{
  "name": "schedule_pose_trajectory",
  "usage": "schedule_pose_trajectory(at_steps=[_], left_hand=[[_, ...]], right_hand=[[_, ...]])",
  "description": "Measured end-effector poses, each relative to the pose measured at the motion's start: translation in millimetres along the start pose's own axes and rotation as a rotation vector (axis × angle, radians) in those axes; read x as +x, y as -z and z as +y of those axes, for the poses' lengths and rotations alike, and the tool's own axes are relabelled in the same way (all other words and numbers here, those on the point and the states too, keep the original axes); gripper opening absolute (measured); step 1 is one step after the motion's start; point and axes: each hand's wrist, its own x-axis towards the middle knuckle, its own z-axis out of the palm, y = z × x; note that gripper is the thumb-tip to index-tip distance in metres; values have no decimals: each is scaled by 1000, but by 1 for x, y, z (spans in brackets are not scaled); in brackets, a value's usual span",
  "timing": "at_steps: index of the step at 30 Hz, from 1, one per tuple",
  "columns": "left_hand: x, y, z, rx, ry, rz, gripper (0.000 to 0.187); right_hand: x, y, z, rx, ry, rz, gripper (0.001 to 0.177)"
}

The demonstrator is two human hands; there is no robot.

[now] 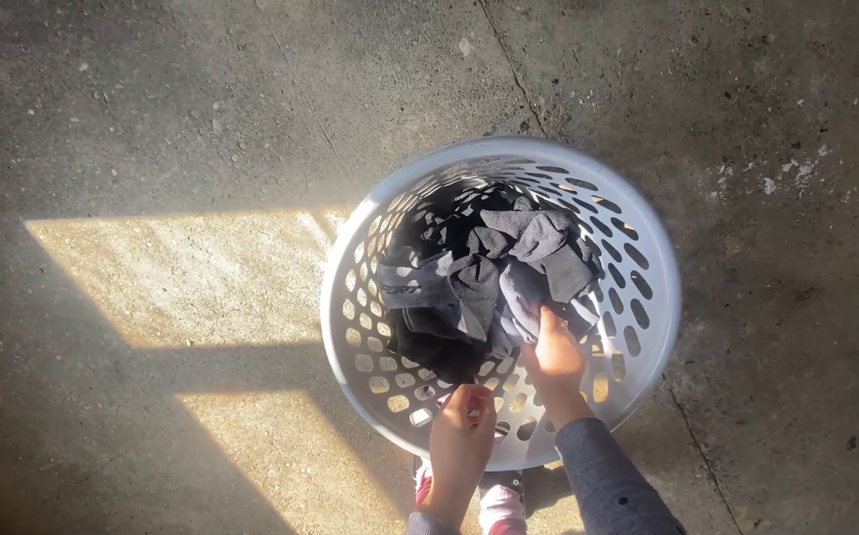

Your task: The person hangs a pair of shorts and socks on a clothesline using clothespins.

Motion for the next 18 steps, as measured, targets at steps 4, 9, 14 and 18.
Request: schedule_pose_trajectory(at_steps=[4,9,14,18], left_hand=[[-9,-2,-1,54,23,9,18],[-25,1,-7,103,14,29,17],[-50,31,13,64,22,19,22],[-63,53,23,7,32,27,24]], right_hand=[[17,7,14,-197,25,-16,56],[12,88,-33,-196,-160,-228,53],[-13,167,-60,-62,-234,-250,35],[-42,226,-77,66,-272,-200,35]])
